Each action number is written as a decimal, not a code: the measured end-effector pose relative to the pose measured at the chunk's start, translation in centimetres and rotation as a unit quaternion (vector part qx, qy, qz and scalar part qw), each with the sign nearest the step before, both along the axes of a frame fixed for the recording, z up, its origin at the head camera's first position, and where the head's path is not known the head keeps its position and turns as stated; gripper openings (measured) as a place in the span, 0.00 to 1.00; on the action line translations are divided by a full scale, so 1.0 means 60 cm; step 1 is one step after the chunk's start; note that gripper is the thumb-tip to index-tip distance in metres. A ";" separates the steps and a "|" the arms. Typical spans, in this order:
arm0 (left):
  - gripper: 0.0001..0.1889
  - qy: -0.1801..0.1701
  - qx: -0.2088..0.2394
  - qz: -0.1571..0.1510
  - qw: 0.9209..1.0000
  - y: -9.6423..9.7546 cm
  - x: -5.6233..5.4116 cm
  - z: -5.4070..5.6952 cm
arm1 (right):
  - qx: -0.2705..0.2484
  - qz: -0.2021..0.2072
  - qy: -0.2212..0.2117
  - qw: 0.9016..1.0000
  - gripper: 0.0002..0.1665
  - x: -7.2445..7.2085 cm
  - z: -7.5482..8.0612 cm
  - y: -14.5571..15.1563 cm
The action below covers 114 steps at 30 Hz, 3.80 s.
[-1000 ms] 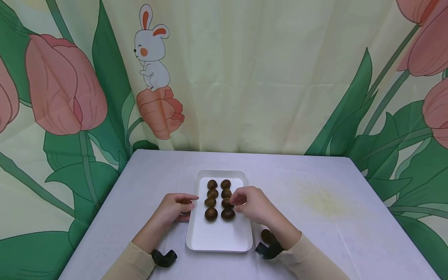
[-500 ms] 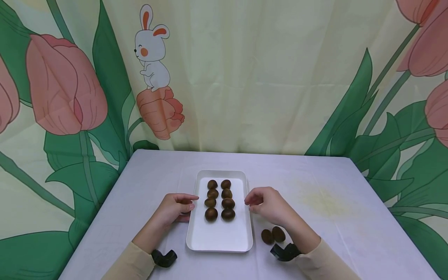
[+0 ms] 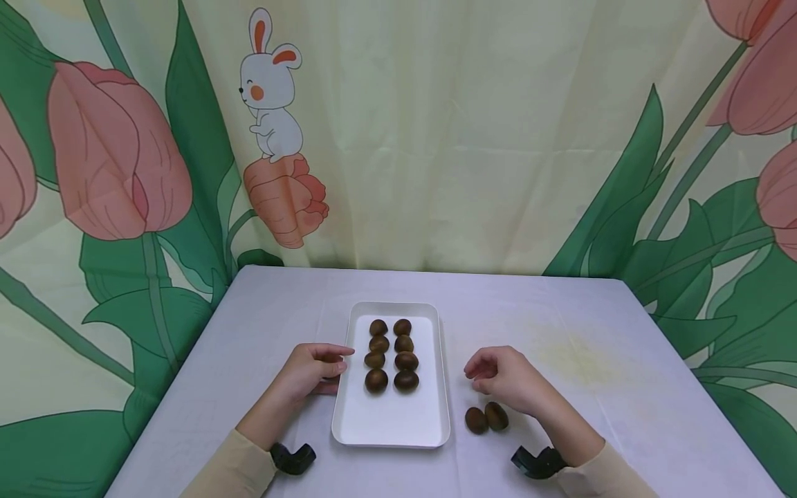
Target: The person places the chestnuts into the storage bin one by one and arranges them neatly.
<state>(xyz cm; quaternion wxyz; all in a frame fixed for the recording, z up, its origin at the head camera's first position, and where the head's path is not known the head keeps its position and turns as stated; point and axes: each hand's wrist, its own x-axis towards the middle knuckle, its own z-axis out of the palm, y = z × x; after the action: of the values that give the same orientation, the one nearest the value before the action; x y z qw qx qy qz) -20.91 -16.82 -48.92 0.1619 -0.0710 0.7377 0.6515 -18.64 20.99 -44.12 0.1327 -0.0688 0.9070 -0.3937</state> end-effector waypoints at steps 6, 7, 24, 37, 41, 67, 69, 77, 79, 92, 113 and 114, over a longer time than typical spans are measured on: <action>0.16 -0.002 -0.005 0.003 1.000 0.000 -0.001 0.000 | 0.010 0.012 -0.002 1.000 0.10 0.010 -0.008 0.028; 0.16 -0.002 -0.006 0.002 1.000 0.000 -0.001 0.000 | 0.010 0.016 -0.003 1.000 0.11 0.012 -0.009 0.033; 0.17 0.000 -0.006 0.002 1.000 0.002 0.001 0.003 | -0.014 0.039 -0.059 0.997 0.13 0.039 -0.016 0.064; 0.16 -0.006 -0.005 0.017 1.000 0.003 0.001 -0.001 | -0.049 0.068 -0.073 0.994 0.12 0.043 -0.024 0.072; 0.15 -0.005 -0.007 0.019 1.000 0.004 0.001 -0.001 | -0.053 0.068 -0.073 0.994 0.12 0.041 -0.025 0.072; 0.18 0.012 0.008 -0.005 1.000 0.001 0.007 0.001 | -0.045 0.058 -0.045 0.996 0.11 0.019 0.021 0.052; 0.18 0.012 0.008 -0.004 1.000 0.001 0.007 0.002 | -0.050 0.064 -0.042 0.996 0.11 0.017 0.024 0.047; 0.18 0.010 0.013 -0.006 1.000 0.000 0.005 0.000 | -0.065 0.077 -0.043 0.994 0.11 0.007 0.032 0.012; 0.18 0.010 0.012 -0.005 1.000 0.000 0.005 0.000 | -0.062 0.081 -0.039 0.994 0.10 0.005 0.033 0.002; 0.17 0.006 0.003 0.001 1.000 0.002 0.004 0.000 | -0.084 0.114 -0.029 0.990 0.10 -0.008 0.027 -0.065; 0.19 0.010 0.014 -0.009 1.000 0.001 0.004 -0.001 | -0.064 0.165 0.006 0.984 0.13 -0.005 0.006 -0.168; 0.19 0.010 0.013 -0.008 1.000 0.001 0.004 0.000 | -0.063 0.166 0.007 0.984 0.12 -0.004 0.006 -0.172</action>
<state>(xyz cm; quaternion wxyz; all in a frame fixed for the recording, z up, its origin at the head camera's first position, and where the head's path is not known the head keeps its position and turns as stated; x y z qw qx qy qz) -20.67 -16.75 -48.92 0.1605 -0.0569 0.7315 0.6602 -18.86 10.65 -43.79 0.1853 -0.2293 0.8572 -0.4222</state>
